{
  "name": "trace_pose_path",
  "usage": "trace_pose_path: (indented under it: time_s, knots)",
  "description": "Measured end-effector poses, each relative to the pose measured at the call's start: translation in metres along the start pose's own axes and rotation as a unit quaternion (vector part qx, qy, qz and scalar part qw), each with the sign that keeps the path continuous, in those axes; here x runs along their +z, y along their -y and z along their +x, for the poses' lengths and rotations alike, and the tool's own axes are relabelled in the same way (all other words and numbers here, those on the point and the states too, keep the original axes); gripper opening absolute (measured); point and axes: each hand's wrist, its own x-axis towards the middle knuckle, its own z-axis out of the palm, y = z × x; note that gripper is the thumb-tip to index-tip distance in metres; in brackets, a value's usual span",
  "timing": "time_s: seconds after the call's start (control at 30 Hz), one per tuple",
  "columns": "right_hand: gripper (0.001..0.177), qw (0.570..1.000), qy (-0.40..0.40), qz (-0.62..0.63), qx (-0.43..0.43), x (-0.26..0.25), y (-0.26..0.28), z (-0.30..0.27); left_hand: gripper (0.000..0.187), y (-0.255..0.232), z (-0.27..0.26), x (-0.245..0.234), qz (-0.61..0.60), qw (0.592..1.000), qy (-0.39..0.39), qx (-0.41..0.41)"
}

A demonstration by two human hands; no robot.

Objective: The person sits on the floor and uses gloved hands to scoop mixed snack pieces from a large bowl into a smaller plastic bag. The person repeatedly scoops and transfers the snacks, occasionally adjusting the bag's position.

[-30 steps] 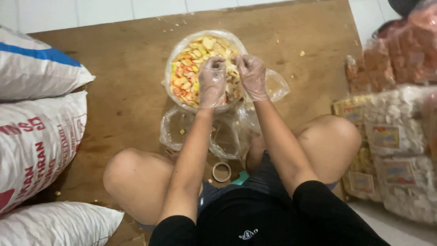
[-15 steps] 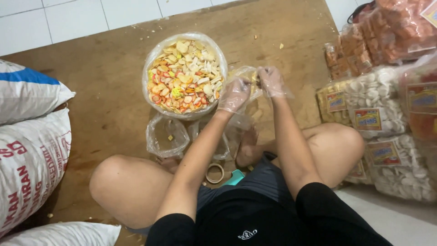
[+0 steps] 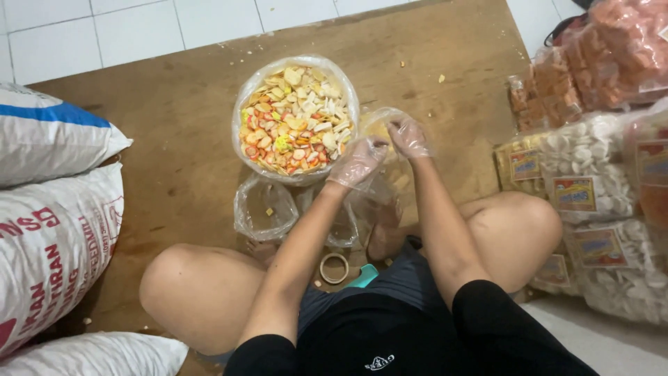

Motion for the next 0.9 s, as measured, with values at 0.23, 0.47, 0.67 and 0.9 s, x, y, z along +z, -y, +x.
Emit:
trace_pose_path:
  time_s: [0.23,0.47,0.67,0.9]
  knots:
    - [0.03,0.976,-0.082,0.101,-0.172,-0.015,0.081,-0.024,0.025,0.006,-0.021,-0.029,0.0,0.976,-0.202,0.079]
    - [0.013,0.938,-0.149,0.114,-0.29,0.019,0.139,-0.024,0.021,0.098,-0.011,-0.074,0.44,0.78,-0.44,0.064]
    - [0.027,0.926,-0.109,0.051,-0.358,0.049,0.163,-0.032,0.029,0.14,0.008,-0.079,0.338,0.792,-0.479,0.169]
    - [0.038,0.921,-0.015,-0.151,-0.358,0.105,0.145,0.008,0.013,0.149,0.013,-0.078,0.351,0.819,-0.447,0.078]
